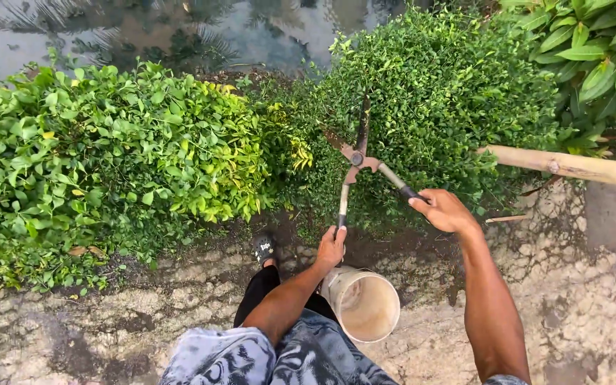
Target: Pruning a bush into a spherical shape using hand shears.
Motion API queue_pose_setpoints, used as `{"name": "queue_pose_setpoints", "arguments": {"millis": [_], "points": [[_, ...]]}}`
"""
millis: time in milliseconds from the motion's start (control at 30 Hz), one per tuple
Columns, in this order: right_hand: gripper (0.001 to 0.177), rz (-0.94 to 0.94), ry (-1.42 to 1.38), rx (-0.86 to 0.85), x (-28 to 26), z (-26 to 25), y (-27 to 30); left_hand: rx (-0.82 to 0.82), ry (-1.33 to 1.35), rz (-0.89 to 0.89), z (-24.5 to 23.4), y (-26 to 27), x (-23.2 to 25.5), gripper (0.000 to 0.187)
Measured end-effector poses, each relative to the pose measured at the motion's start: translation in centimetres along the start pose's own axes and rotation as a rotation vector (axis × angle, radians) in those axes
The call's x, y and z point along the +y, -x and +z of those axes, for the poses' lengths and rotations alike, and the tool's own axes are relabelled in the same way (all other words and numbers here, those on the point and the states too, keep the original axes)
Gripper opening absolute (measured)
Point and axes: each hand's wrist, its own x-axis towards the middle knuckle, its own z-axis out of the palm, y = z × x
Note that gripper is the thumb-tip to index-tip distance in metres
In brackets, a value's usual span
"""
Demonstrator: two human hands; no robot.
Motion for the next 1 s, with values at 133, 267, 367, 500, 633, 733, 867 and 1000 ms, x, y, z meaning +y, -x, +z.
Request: {"name": "queue_pose_setpoints", "arguments": {"millis": [133, 267, 367, 500, 633, 733, 867, 1000], "points": [[0.047, -0.003, -0.026, 0.010, 3.0, 0.0, 1.3, -0.009, -0.017, 0.030, 1.8, 1.7, -0.5, 0.035], [0.047, -0.053, -0.046, 0.008, 6.8, 0.2, 0.7, 0.009, -0.002, 0.026, 4.3, 2.4, -2.0, 0.035], [0.046, -0.142, -0.052, -0.017, 9.4, 1.1, -0.4, 0.062, -0.025, 0.030, 5.7, 3.0, -3.1, 0.037], [0.040, -0.105, -0.209, 0.017, 9.9, 5.4, -1.6, 0.193, -0.101, 0.078, 8.8, 1.8, -3.0, 0.038], [0.036, -0.300, -0.339, 0.479, 10.0, 21.3, -6.2, 0.471, 0.060, 0.084, 15.3, -1.5, 0.0, 0.036], [0.039, -0.292, -0.344, 0.465, 8.5, 18.5, -4.7, 0.257, 0.263, 0.079, 13.3, -0.4, -1.2, 0.030], [0.042, -0.194, -0.184, 0.238, 9.1, 8.3, -0.2, 0.209, 0.283, 0.042, 11.3, 2.0, -3.0, 0.034], [0.043, -0.268, -0.049, 0.104, 12.8, 2.8, -2.3, 0.285, -0.088, 0.043, 8.4, 1.7, -5.0, 0.040]]}}
